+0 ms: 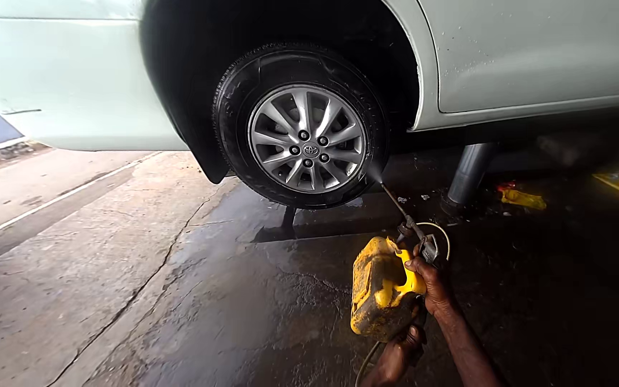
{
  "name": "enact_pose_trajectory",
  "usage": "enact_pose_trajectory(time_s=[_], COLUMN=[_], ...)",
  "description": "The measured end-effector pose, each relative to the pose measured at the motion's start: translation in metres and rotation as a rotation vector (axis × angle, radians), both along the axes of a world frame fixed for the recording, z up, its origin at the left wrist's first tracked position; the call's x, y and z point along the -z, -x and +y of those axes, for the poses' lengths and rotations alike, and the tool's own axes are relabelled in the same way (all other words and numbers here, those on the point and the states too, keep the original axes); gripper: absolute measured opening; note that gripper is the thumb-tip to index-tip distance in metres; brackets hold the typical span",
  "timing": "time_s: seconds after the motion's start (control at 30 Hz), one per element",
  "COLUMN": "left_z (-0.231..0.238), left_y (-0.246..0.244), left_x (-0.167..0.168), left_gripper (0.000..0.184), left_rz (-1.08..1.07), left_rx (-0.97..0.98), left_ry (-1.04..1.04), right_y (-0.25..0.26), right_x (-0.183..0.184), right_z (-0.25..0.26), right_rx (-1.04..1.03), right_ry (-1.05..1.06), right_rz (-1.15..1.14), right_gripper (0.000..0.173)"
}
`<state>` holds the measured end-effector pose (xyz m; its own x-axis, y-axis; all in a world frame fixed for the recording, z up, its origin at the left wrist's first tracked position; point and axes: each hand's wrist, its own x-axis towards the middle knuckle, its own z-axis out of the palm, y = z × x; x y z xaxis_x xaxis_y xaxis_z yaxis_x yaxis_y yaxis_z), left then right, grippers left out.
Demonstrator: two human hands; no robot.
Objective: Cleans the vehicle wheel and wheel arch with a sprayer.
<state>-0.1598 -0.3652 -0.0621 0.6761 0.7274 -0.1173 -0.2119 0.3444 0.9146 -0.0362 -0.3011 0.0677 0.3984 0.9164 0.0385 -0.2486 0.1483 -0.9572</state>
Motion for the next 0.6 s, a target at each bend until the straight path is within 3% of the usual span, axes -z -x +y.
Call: enact_pose_trajectory(time_s=[0.37,0.6], left_z=[-0.019,-0.024], left_y=[0.093,0.170], left_x=[0.055,0.062], left_gripper=[0.033,0.031], left_rz=[0.067,0.061], left_rx=[-0.028,-0.088], left_ry=[0.121,0.148], right_y=[0.092,0.171], right_x=[0.064,0.075], right_z=[0.000,0.000], right_rx=[-0.058,-0.102], right_ry=[0.097,0.071], right_rz=[-0.012,-0.011], right_gripper=[0.024,0.026])
